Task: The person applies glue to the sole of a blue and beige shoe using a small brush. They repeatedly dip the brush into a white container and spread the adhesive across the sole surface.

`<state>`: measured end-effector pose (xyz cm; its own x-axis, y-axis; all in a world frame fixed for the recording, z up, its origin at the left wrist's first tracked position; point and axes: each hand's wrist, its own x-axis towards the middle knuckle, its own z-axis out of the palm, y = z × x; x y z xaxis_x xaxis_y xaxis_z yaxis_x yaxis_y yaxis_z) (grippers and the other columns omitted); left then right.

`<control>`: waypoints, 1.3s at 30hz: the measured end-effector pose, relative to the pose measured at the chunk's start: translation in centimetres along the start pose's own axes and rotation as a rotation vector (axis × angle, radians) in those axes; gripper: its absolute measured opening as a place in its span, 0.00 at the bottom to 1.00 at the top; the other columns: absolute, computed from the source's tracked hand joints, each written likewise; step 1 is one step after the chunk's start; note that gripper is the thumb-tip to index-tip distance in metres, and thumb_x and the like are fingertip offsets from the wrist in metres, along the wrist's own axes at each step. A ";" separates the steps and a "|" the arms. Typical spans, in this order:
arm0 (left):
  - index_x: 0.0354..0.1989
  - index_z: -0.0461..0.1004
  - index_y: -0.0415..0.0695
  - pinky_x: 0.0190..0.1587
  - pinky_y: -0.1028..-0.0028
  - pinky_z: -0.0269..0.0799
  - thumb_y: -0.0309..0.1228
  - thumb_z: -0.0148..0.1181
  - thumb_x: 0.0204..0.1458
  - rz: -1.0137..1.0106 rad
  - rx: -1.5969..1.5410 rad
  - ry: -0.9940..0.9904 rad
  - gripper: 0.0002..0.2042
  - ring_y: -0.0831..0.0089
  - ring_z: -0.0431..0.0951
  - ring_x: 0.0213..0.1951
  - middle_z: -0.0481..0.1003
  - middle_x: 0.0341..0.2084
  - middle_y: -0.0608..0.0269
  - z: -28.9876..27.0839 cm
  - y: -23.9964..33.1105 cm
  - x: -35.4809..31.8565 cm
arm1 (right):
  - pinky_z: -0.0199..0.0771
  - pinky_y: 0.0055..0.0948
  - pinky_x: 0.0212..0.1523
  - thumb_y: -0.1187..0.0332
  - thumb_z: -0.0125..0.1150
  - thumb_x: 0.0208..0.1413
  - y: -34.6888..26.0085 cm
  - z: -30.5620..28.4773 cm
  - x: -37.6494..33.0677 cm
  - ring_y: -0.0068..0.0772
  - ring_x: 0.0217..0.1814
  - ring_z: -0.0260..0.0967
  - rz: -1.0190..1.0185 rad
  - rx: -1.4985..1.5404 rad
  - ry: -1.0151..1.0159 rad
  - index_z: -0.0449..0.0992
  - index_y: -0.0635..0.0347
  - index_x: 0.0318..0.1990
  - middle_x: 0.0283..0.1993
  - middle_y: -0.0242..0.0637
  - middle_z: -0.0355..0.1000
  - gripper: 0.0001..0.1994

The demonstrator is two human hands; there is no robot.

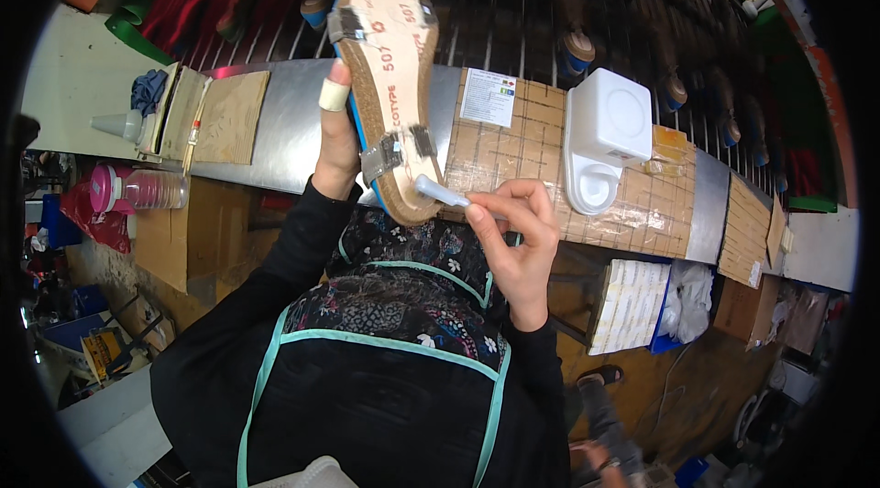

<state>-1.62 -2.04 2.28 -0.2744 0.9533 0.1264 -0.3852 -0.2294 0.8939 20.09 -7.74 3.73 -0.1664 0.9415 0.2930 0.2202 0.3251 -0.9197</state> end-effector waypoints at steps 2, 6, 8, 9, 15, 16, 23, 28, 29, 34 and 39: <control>0.50 0.71 0.33 0.44 0.76 0.71 0.52 0.48 0.60 0.080 0.107 0.005 0.29 0.75 0.76 0.42 0.77 0.40 0.56 -0.4 0.1 -0.1 | 0.63 0.17 0.26 0.74 0.69 0.49 -0.1 0.4 -0.5 0.18 0.33 0.64 -0.002 -0.022 0.036 0.83 0.61 0.37 0.36 0.31 0.67 0.07; 0.53 0.70 0.31 0.45 0.76 0.69 0.52 0.49 0.59 0.178 0.209 -0.025 0.30 0.74 0.75 0.42 0.76 0.41 0.56 -0.3 0.1 -0.3 | 0.61 0.22 0.32 0.73 0.71 0.47 -0.1 1.1 -0.3 0.21 0.31 0.63 0.040 -0.188 0.101 0.84 0.57 0.37 0.35 0.32 0.67 0.08; 0.53 0.70 0.31 0.45 0.76 0.70 0.51 0.49 0.59 0.184 0.202 -0.002 0.30 0.74 0.75 0.42 0.76 0.41 0.56 -0.2 0.1 -0.2 | 0.59 0.26 0.38 0.72 0.72 0.45 -0.3 1.5 -0.4 0.24 0.32 0.64 -0.127 -0.394 0.184 0.84 0.54 0.37 0.36 0.31 0.68 0.10; 0.53 0.70 0.31 0.45 0.76 0.70 0.51 0.49 0.60 0.188 0.199 0.009 0.30 0.74 0.75 0.42 0.76 0.41 0.56 -0.2 0.0 -0.2 | 0.58 0.27 0.40 0.72 0.72 0.44 -0.4 1.6 -0.5 0.25 0.32 0.64 -0.155 -0.507 0.219 0.84 0.52 0.37 0.36 0.31 0.68 0.10; 0.51 0.72 0.33 0.44 0.76 0.71 0.50 0.47 0.61 0.084 -0.004 0.050 0.28 0.74 0.77 0.41 0.77 0.41 0.56 -0.4 -0.5 0.8 | 0.54 0.28 0.43 0.70 0.75 0.39 0.1 1.9 -0.3 0.26 0.37 0.64 -0.392 -0.407 0.244 0.84 0.49 0.38 0.37 0.30 0.69 0.14; 0.50 0.72 0.34 0.44 0.76 0.72 0.51 0.46 0.61 0.077 -0.027 0.030 0.28 0.74 0.77 0.41 0.77 0.41 0.56 -0.4 -0.6 0.9 | 0.54 0.28 0.43 0.70 0.75 0.39 0.2 1.9 -0.1 0.26 0.36 0.64 -0.338 -0.415 0.283 0.84 0.49 0.38 0.37 0.30 0.69 0.14; 0.54 0.69 0.39 0.43 0.75 0.78 0.57 0.42 0.60 -0.006 -0.164 -0.110 0.31 0.75 0.80 0.40 0.77 0.43 0.55 0.1 -0.2 2.2 | 0.56 0.27 0.43 0.71 0.75 0.39 0.4 1.2 -0.1 0.26 0.36 0.65 -0.394 -0.266 0.229 0.85 0.50 0.38 0.39 0.30 0.68 0.14; 0.56 0.68 0.37 0.41 0.77 0.80 0.59 0.45 0.58 -0.053 -0.149 -0.152 0.34 0.76 0.81 0.40 0.77 0.43 0.53 0.4 -0.3 3.1 | 0.53 0.28 0.47 0.72 0.76 0.37 -0.7 0.4 -0.6 0.27 0.39 0.65 -0.658 -0.568 0.183 0.85 0.49 0.39 0.39 0.31 0.67 0.16; 0.56 0.68 0.36 0.41 0.78 0.80 0.59 0.45 0.58 -0.088 -0.131 -0.166 0.35 0.76 0.81 0.40 0.77 0.43 0.53 0.5 -0.4 3.1 | 0.51 0.28 0.47 0.72 0.77 0.35 -0.8 0.2 -0.4 0.26 0.37 0.64 -0.689 -0.490 0.138 0.85 0.48 0.39 0.40 0.31 0.67 0.18; 0.56 0.68 0.35 0.40 0.79 0.80 0.58 0.48 0.57 -0.146 -0.125 -0.303 0.34 0.75 0.82 0.41 0.77 0.43 0.50 1.6 -0.8 3.1 | 0.49 0.30 0.45 0.72 0.77 0.33 -1.2 0.3 0.9 0.25 0.33 0.65 -0.657 -0.588 0.194 0.85 0.47 0.39 0.39 0.30 0.67 0.19; 0.55 0.70 0.38 0.40 0.78 0.80 0.57 0.52 0.56 -0.234 -0.228 -0.341 0.32 0.75 0.82 0.42 0.78 0.44 0.53 2.1 -1.3 3.2 | 0.50 0.29 0.45 0.69 0.78 0.32 -1.9 -0.2 0.6 0.25 0.33 0.66 -0.718 -0.528 0.007 0.85 0.48 0.38 0.38 0.29 0.67 0.19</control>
<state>-0.16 1.71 2.46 0.1329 0.9860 0.1008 -0.5965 -0.0017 0.8026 19.76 -7.76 5.68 -0.4295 0.4951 0.7552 0.4799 0.8336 -0.2736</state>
